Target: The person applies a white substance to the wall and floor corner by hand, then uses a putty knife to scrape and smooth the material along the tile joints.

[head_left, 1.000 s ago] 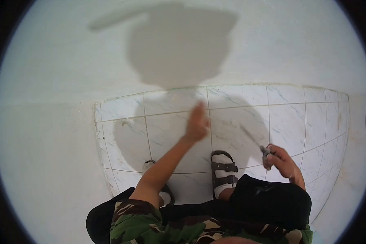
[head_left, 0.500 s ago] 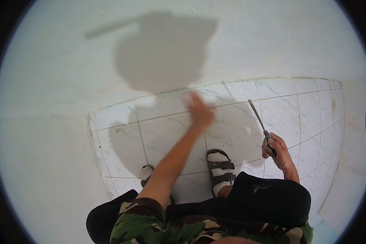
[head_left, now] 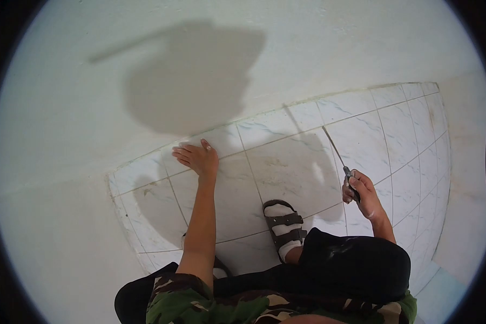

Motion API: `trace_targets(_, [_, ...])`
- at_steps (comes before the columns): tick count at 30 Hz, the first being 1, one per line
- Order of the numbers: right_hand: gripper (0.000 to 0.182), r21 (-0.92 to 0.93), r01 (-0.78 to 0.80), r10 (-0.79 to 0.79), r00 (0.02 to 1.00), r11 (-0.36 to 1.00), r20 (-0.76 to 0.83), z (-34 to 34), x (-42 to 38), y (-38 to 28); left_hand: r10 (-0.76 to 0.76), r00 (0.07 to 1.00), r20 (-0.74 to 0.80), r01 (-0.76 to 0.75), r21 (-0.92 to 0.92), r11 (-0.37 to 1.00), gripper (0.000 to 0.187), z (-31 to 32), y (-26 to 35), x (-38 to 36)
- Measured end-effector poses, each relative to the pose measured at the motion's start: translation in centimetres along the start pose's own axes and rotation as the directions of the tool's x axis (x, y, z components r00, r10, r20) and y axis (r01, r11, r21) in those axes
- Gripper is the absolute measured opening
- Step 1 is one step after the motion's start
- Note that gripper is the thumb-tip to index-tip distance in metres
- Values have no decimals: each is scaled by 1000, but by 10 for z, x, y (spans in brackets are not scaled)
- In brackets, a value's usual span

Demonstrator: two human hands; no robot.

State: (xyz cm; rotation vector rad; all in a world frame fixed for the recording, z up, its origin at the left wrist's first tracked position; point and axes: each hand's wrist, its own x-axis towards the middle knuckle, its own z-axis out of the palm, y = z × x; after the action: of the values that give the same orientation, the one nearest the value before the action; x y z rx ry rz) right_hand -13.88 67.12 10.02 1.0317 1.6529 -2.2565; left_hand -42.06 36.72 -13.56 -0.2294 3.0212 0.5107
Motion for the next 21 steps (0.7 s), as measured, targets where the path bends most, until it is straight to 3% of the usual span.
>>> trace_targets(2, [22, 9, 11, -11, 1000, 1000, -15, -2, 0, 2, -67, 998, 11, 66, 93, 994, 94, 6, 18, 12])
trace_targets(4, [23, 15, 28, -27, 999, 1000, -25, -3, 1, 4, -21, 999, -34, 25, 143, 989, 97, 40, 63, 0])
trace_targets(5, [23, 55, 47, -45, 998, 997, -36, -1, 2, 4, 32, 999, 2, -32, 76, 997, 95, 39, 96, -22])
trace_targets(6, [23, 95, 63, -59, 997, 993, -46, 0, 2, 4, 121, 973, 196, -166, 232, 959, 91, 43, 130, -48])
trace_targets(7, [23, 92, 65, -61, 997, 994, -46, -1, 1, 1, 321, 942, 93, -329, 87, 940, 87, 53, 157, -84])
trace_targets(8, [23, 112, 100, -94, 994, 989, -53, -1, 1, -1, 537, 839, 85, -497, -281, 821, 89, 71, 174, -124])
trace_targets(9, [23, 134, 132, -125, 990, 982, -62, -2, 0, -3, 787, 582, 205, -523, -647, 555, 77, 76, 188, -158])
trace_targets(10, [22, 138, 154, -144, 986, 978, -78, -4, -1, -6, 890, -121, 439, -646, -716, 266, 58, 81, 210, -175])
trace_targets(11, [22, 134, 161, -150, 985, 978, -83, -7, -2, -10, 932, -236, 276, -666, -744, 51, 43, 83, 208, -211])
trace_targets(12, [22, 132, 195, -181, 977, 972, -111, -11, -3, -13, 981, -89, 172, -668, -741, 69, 43, 65, 201, -226])
trace_targets(13, [23, 135, 226, -207, 968, 965, -140, -14, -5, -15, 981, -94, 170, -665, -744, 65, 43, 60, 198, -224])
trace_targets(15, [24, 107, 226, -206, 963, 968, -173, -19, -9, -17, 938, 308, 161, -534, -787, 310, 47, 51, 178, -210])
trace_targets(17, [25, 86, 225, -207, 962, 971, -176, -27, -12, -14, 772, 635, -13, -555, -703, 445, 56, 52, 135, -176])
trace_targets(18, [25, 80, 218, -199, 961, 973, -191, -27, -11, -15, 630, 761, -155, -587, -578, 567, 62, 58, 111, -151])
trace_targets(19, [25, 84, 216, -196, 960, 973, -200, -28, -9, -13, 547, 799, -248, -593, -470, 653, 68, 39, 98, -118])
trace_targets(20, [26, 100, 222, -198, 958, 970, -209, -29, -7, -11, 446, 865, -231, -498, -285, 819, 77, 58, 73, -91])
trace_targets(21, [26, 111, 226, -198, 956, 968, -217, -30, -6, -11, 313, 943, -112, -318, -28, 948, 87, 54, 63, -67])
